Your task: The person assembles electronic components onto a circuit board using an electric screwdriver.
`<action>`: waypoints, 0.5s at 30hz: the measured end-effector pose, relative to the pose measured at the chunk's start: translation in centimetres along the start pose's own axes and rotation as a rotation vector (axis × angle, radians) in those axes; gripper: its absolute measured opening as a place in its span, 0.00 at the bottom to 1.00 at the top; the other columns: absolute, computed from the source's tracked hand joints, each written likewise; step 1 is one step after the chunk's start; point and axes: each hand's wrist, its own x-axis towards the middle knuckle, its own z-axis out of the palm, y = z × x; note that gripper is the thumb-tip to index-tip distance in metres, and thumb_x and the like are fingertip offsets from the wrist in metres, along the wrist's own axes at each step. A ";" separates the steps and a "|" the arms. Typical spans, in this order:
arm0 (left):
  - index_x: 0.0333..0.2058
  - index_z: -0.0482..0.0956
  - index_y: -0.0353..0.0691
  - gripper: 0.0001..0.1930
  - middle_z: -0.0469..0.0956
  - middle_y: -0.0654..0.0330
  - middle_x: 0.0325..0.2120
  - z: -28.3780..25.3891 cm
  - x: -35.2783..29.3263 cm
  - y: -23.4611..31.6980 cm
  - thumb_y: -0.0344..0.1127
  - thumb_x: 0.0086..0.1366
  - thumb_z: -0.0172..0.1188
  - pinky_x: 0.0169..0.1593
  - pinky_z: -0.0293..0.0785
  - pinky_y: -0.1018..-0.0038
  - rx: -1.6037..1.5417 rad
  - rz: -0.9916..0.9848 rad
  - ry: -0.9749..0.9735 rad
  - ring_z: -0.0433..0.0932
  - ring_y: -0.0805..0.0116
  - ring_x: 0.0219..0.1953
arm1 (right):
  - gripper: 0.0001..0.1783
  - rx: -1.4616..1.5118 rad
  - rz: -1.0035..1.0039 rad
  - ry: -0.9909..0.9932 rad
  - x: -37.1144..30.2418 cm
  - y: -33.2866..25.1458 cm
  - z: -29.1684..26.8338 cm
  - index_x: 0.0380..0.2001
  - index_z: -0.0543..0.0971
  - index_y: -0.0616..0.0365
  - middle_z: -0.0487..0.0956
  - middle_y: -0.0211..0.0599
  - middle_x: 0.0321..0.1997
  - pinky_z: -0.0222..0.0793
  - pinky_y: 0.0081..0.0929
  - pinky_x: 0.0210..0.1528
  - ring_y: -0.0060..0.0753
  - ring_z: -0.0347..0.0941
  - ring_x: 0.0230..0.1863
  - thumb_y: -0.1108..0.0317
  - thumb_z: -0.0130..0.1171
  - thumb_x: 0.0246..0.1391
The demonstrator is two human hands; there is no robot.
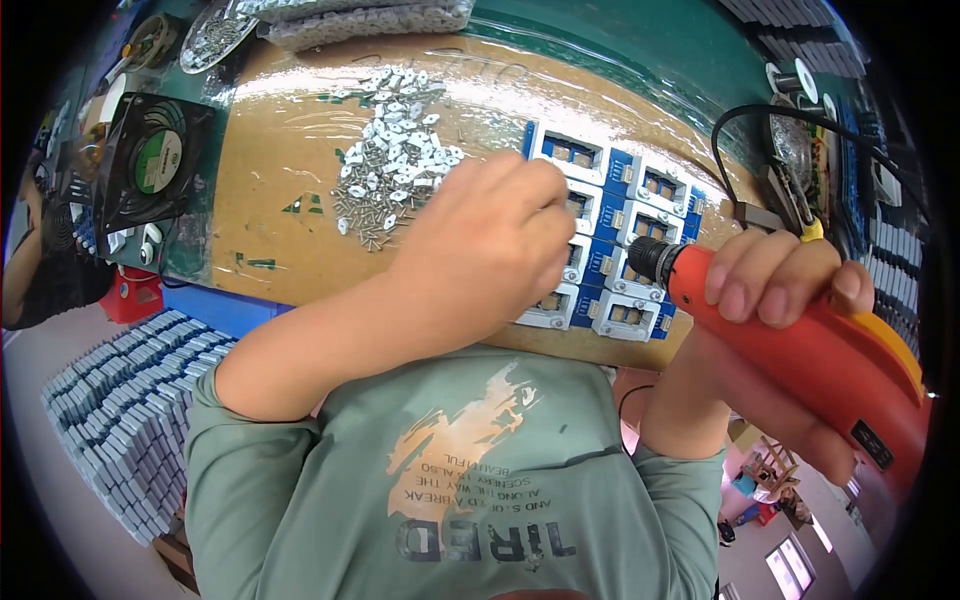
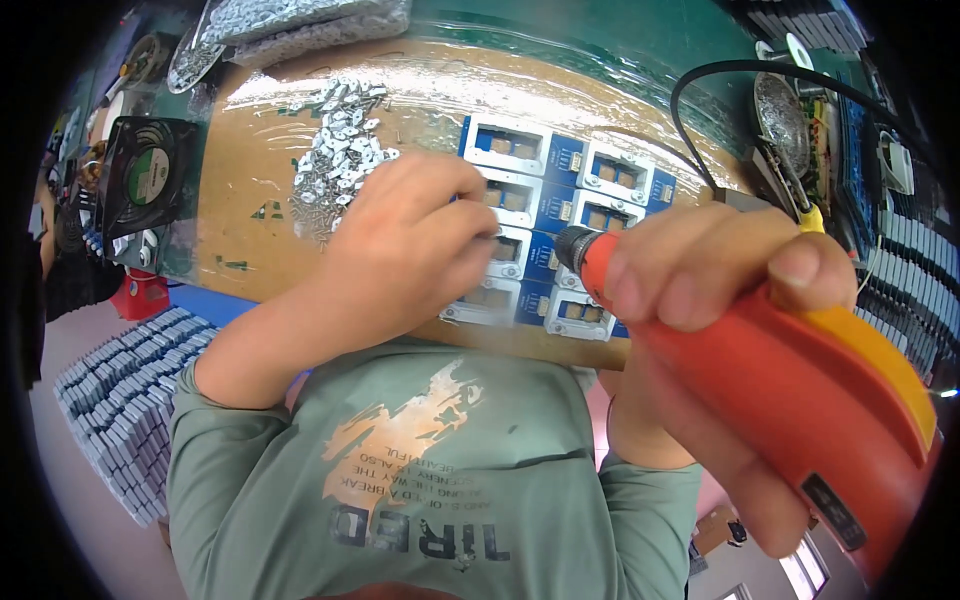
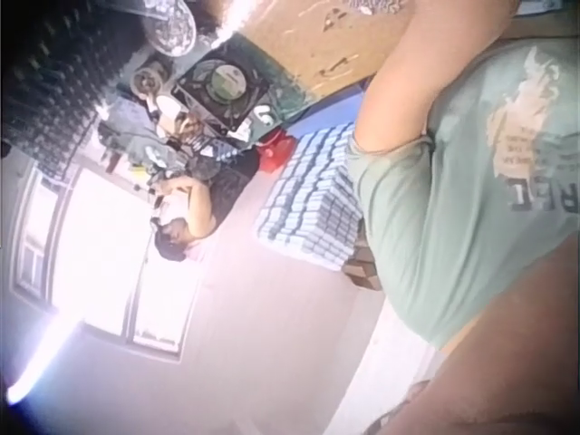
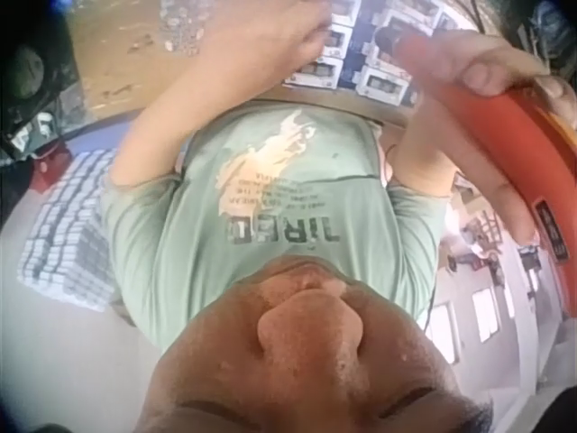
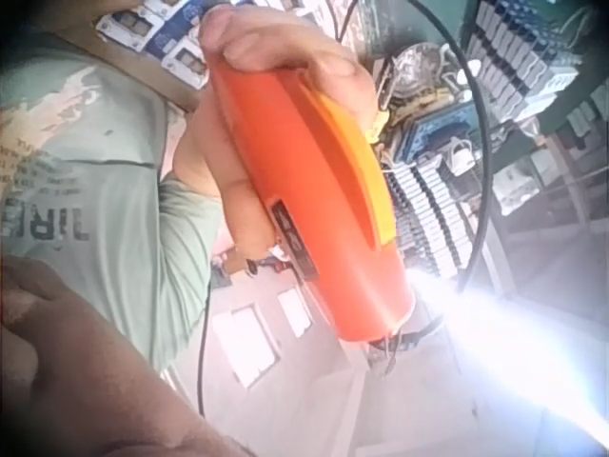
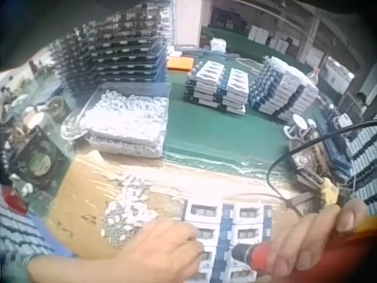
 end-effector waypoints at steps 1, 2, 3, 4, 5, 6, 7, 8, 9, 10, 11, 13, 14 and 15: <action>0.33 0.82 0.40 0.08 0.77 0.59 0.38 0.6 0.6 0.1 0.27 0.52 0.69 0.47 0.73 0.62 -0.001 0.012 -0.004 0.77 0.56 0.41 | 0.64 -0.007 0.044 0.053 0.4 -0.7 0.8 0.66 0.67 0.59 0.75 0.36 0.41 0.69 0.33 0.40 0.35 0.74 0.38 0.18 0.68 0.38; 0.33 0.82 0.40 0.08 0.77 0.59 0.38 0.9 1.0 -0.1 0.27 0.52 0.69 0.47 0.73 0.62 -0.006 0.013 0.001 0.77 0.56 0.41 | 0.64 -0.014 0.088 0.106 0.8 -0.9 1.6 0.65 0.67 0.59 0.74 0.36 0.41 0.68 0.33 0.40 0.35 0.74 0.38 0.19 0.68 0.39; 0.32 0.82 0.40 0.08 0.77 0.60 0.37 1.3 1.4 -0.3 0.27 0.52 0.69 0.48 0.73 0.62 0.016 -0.012 -0.047 0.77 0.56 0.42 | 0.64 -0.025 0.090 0.107 1.2 -0.7 1.9 0.65 0.67 0.59 0.74 0.36 0.41 0.68 0.33 0.40 0.35 0.74 0.38 0.19 0.68 0.39; 0.32 0.82 0.40 0.07 0.77 0.61 0.37 1.7 1.7 -0.4 0.28 0.53 0.68 0.48 0.73 0.62 0.039 -0.037 -0.094 0.77 0.57 0.42 | 0.64 0.004 0.065 0.086 1.7 -0.3 2.2 0.66 0.67 0.59 0.74 0.36 0.41 0.68 0.33 0.41 0.35 0.74 0.38 0.18 0.68 0.39; 0.31 0.83 0.40 0.06 0.76 0.62 0.36 1.8 1.8 -0.6 0.29 0.53 0.69 0.49 0.72 0.62 0.034 -0.059 -0.115 0.77 0.58 0.43 | 0.64 0.035 0.040 0.065 2.2 0.0 2.2 0.66 0.67 0.59 0.74 0.36 0.41 0.69 0.33 0.41 0.35 0.74 0.38 0.18 0.68 0.39; 0.31 0.83 0.40 0.06 0.76 0.62 0.36 2.0 1.7 -0.7 0.29 0.53 0.69 0.49 0.72 0.62 0.029 -0.056 -0.113 0.77 0.58 0.43 | 0.64 0.030 0.042 0.064 2.5 0.2 2.2 0.66 0.67 0.59 0.74 0.36 0.41 0.69 0.33 0.41 0.35 0.74 0.38 0.18 0.68 0.39; 0.31 0.83 0.41 0.06 0.76 0.62 0.36 2.1 1.6 -0.8 0.29 0.53 0.68 0.49 0.72 0.62 0.003 -0.064 -0.115 0.77 0.58 0.43 | 0.64 0.026 0.052 0.031 2.8 0.3 2.1 0.66 0.66 0.59 0.74 0.36 0.41 0.69 0.33 0.41 0.35 0.74 0.38 0.18 0.68 0.39; 0.31 0.83 0.41 0.06 0.76 0.62 0.36 2.2 1.6 -0.9 0.29 0.54 0.68 0.49 0.72 0.61 -0.022 -0.072 -0.118 0.77 0.58 0.43 | 0.65 0.022 0.062 -0.003 2.9 0.4 2.1 0.67 0.66 0.58 0.74 0.36 0.42 0.70 0.33 0.42 0.35 0.73 0.38 0.18 0.68 0.39; 0.31 0.83 0.41 0.06 0.76 0.62 0.36 2.2 1.5 -1.0 0.29 0.54 0.68 0.49 0.72 0.61 -0.025 -0.075 -0.115 0.77 0.58 0.43 | 0.65 0.023 0.066 -0.006 2.5 0.3 2.1 0.67 0.66 0.58 0.74 0.36 0.42 0.70 0.33 0.42 0.35 0.73 0.38 0.18 0.68 0.39; 0.31 0.83 0.41 0.06 0.76 0.62 0.35 2.3 1.5 -1.0 0.29 0.53 0.68 0.49 0.72 0.61 -0.048 -0.078 -0.101 0.77 0.58 0.43 | 0.66 0.034 0.125 0.100 1.7 0.2 2.1 0.68 0.65 0.59 0.74 0.36 0.42 0.70 0.33 0.42 0.35 0.74 0.38 0.18 0.67 0.39; 0.31 0.83 0.41 0.06 0.76 0.62 0.35 2.3 1.5 -1.0 0.29 0.53 0.68 0.49 0.72 0.61 -0.071 -0.082 -0.086 0.77 0.58 0.43 | 0.66 0.046 0.184 0.206 1.2 0.1 2.0 0.69 0.64 0.59 0.74 0.37 0.43 0.71 0.33 0.43 0.35 0.74 0.38 0.18 0.67 0.40; 0.31 0.82 0.40 0.06 0.76 0.62 0.35 2.5 1.6 -1.2 0.29 0.53 0.68 0.49 0.72 0.61 -0.083 -0.075 -0.085 0.77 0.57 0.43 | 0.67 0.053 0.188 0.183 1.2 0.3 1.6 0.69 0.63 0.59 0.74 0.37 0.43 0.71 0.33 0.42 0.35 0.74 0.38 0.17 0.66 0.39; 0.31 0.82 0.40 0.06 0.76 0.61 0.35 2.5 1.7 -1.2 0.29 0.53 0.68 0.49 0.72 0.61 -0.094 -0.065 -0.087 0.76 0.57 0.43 | 0.68 0.059 0.189 0.162 1.3 0.5 1.3 0.69 0.62 0.60 0.74 0.37 0.43 0.71 0.33 0.42 0.35 0.74 0.39 0.16 0.66 0.39; 0.31 0.82 0.40 0.06 0.76 0.61 0.35 2.5 1.7 -1.2 0.29 0.53 0.68 0.49 0.72 0.61 -0.094 -0.065 -0.085 0.76 0.57 0.43 | 0.68 0.059 0.190 0.161 1.5 0.8 0.7 0.69 0.62 0.60 0.74 0.37 0.43 0.71 0.33 0.42 0.35 0.74 0.39 0.16 0.66 0.39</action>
